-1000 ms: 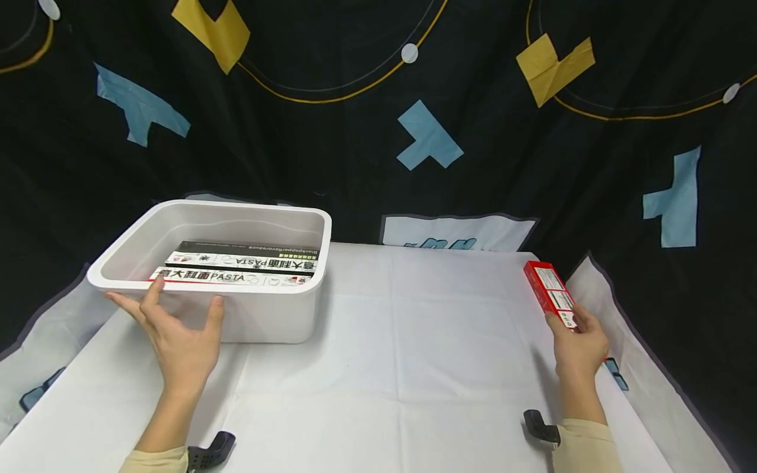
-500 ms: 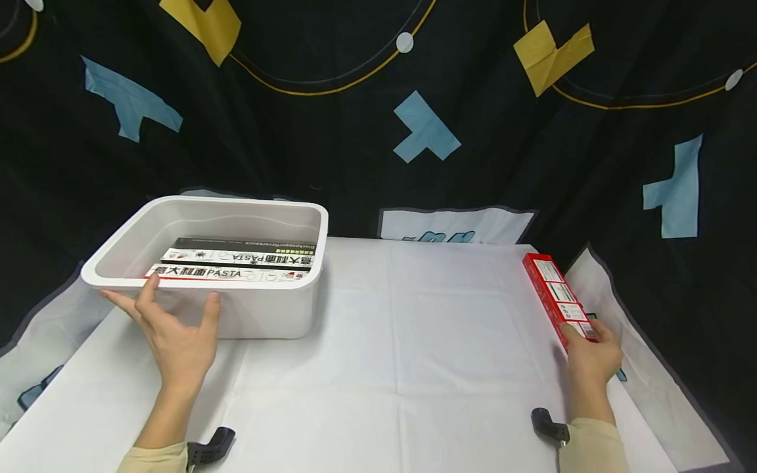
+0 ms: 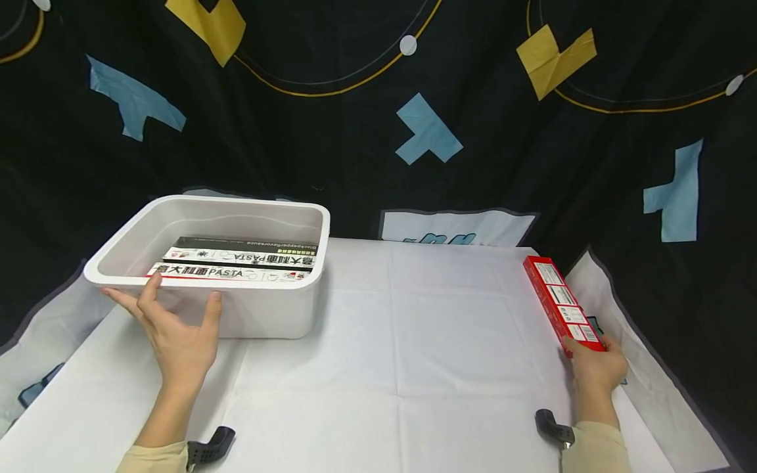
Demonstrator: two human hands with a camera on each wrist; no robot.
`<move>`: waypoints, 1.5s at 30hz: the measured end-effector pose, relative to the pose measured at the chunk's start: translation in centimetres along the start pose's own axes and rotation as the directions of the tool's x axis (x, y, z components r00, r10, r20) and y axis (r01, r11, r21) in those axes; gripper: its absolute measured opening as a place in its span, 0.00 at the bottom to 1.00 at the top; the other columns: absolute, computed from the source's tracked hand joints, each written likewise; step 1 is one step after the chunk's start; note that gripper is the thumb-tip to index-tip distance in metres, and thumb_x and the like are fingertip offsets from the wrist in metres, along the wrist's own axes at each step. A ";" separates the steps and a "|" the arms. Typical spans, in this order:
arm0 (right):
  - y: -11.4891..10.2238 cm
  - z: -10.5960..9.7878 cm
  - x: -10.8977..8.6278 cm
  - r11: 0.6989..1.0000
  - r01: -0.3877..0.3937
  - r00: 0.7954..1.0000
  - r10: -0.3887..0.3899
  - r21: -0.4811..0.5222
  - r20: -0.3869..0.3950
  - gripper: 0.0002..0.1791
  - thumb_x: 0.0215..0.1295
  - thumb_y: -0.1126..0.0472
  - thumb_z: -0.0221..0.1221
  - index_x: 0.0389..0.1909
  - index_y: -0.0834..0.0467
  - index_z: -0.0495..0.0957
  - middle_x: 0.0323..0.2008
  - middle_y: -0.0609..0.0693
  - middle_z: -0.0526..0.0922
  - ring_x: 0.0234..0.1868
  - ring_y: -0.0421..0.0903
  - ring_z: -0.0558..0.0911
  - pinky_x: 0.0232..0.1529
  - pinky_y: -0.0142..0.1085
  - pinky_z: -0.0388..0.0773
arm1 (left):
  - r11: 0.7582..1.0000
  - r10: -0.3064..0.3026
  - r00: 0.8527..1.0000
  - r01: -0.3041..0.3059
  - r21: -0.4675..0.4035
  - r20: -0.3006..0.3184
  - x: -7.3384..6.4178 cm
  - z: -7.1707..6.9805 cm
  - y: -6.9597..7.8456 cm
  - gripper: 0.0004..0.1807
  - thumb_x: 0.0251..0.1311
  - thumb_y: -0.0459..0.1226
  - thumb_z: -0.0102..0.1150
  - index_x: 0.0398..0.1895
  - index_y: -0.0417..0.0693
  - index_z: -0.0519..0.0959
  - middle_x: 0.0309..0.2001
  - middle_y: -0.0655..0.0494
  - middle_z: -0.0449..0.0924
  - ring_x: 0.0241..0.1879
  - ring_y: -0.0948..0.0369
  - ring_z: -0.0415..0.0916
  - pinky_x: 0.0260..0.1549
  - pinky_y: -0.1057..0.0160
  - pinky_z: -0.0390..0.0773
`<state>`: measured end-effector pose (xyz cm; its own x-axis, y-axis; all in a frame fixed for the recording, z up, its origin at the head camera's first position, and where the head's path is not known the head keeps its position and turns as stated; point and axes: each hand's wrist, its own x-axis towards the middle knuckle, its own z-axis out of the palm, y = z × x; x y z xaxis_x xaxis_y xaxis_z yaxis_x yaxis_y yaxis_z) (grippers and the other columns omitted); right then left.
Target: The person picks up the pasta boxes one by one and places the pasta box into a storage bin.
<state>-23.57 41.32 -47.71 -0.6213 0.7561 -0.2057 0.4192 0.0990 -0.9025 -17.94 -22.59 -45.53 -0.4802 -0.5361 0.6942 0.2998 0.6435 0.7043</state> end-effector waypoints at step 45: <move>-7.2 0.7 -7.8 0.931 0.184 0.983 -0.175 0.315 -0.058 0.43 0.31 0.49 0.81 0.57 0.44 0.80 0.57 0.44 0.77 0.53 0.38 0.70 0.52 0.29 0.74 | 1.000 0.017 1.000 -0.016 0.022 -0.005 0.0 0.1 -0.2 0.47 0.50 0.48 0.71 0.70 0.49 0.57 0.75 0.38 0.19 0.75 0.54 0.18 0.70 0.56 0.46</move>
<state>-22.19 34.24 -39.92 -0.6460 0.7630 -0.0224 0.0670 0.0275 -0.9974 -18.13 -22.68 -45.70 -0.4709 -0.5282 0.7066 0.2893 0.6642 0.6893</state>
